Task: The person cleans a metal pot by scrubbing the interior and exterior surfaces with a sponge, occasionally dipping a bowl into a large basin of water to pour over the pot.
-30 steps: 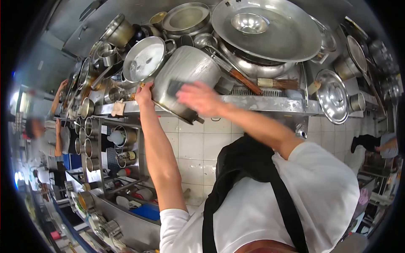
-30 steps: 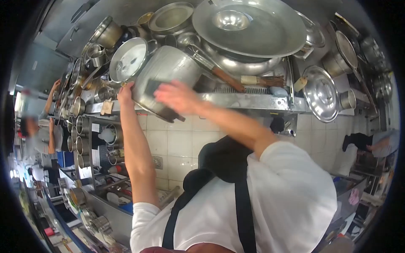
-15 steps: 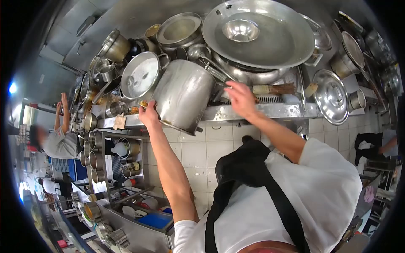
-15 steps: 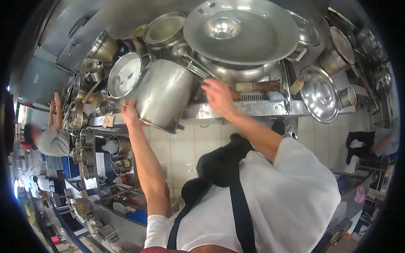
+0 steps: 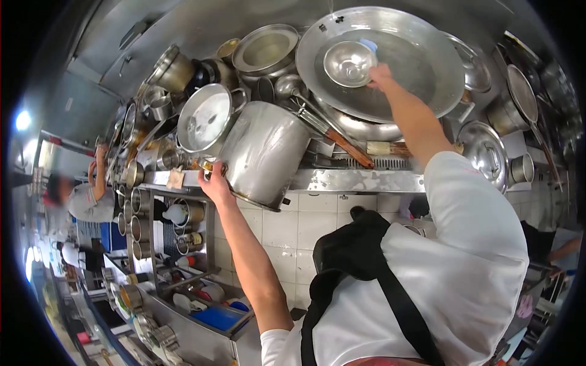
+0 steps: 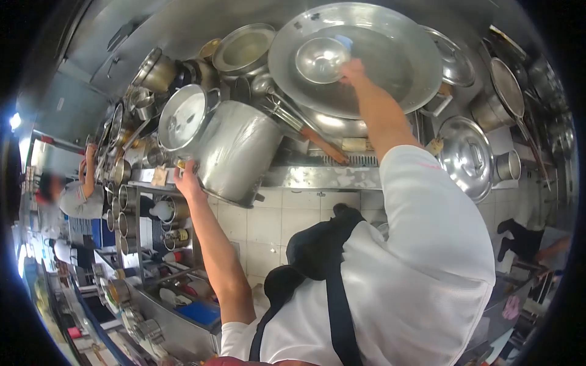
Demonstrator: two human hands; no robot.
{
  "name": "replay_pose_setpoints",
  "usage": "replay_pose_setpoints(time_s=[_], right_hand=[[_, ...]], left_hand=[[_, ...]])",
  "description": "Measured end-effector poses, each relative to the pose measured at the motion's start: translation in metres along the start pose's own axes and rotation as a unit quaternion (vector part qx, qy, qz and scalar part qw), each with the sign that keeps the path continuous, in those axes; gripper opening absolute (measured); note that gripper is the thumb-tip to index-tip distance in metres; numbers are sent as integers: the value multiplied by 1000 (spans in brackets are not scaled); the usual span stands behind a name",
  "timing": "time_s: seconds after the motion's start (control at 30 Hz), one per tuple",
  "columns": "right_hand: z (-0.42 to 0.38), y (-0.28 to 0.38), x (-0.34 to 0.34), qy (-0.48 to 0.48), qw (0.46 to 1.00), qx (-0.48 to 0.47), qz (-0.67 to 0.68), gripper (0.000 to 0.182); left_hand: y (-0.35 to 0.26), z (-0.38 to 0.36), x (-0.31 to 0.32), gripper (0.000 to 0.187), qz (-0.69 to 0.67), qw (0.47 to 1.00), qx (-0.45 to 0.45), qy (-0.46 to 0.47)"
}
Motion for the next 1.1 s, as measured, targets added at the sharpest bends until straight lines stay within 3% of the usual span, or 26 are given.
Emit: replay_pose_setpoints(time_s=[0.1, 0.23, 0.27, 0.3, 0.33, 0.4, 0.43, 0.5, 0.6, 0.73, 0.8, 0.87, 1.0, 1.1], right_hand=[[-8, 25, -17, -177, 963, -135, -152, 75], [-34, 31, -8, -191, 937, -241, -169, 78], [-52, 39, -6, -64, 993, -100, -27, 79], [-62, 40, 2, 66, 990, 47, 116, 80], [-62, 39, 3, 66, 990, 44, 115, 80], [-72, 41, 11, 198, 911, 158, 326, 63], [-72, 46, 10, 199, 912, 153, 325, 63], [-83, 56, 16, 271, 852, 163, 418, 48], [-131, 110, 10, 286, 824, 162, 461, 47], [-174, 151, 41, 296, 819, 134, 473, 46], [-200, 165, 66, 311, 788, 187, 497, 51], [-246, 182, 77, 298, 810, 149, 483, 60], [-281, 193, 126, 263, 813, 193, 482, 75], [-320, 210, 140, 250, 813, 212, 482, 68]], left_hand=[[-2, -11, 0, 85, 7, 1000, -12, -26], [-1, 1, 2, 89, 43, 998, 13, -32], [-1, 2, 4, 90, 35, 999, 10, -15], [-2, 3, 6, 91, 21, 1000, 7, -2], [-2, 2, 9, 91, 19, 1000, 7, -3], [1, 2, 16, 92, -15, 1000, 19, -11], [4, 7, 15, 96, -3, 1000, 28, -11], [20, 25, 11, 98, 17, 1000, 25, -10], [27, 39, 11, 103, 17, 999, 18, 24], [14, 25, 15, 106, 36, 999, 7, -4], [6, 19, 14, 107, 42, 999, -5, -12], [7, 20, 16, 108, 16, 1000, -2, -2], [15, 27, 17, 109, -14, 1000, -18, -1], [4, 19, 16, 109, 36, 999, -23, -27]])
Point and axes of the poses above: each hand's wrist, its own z-axis towards the middle knuckle, its own x-axis out of the palm, y = z × x, the point moved 3 cm from there along z, towards the middle knuckle, and after that the axes turned 3 degrees about -z, right-handed, at the moved point
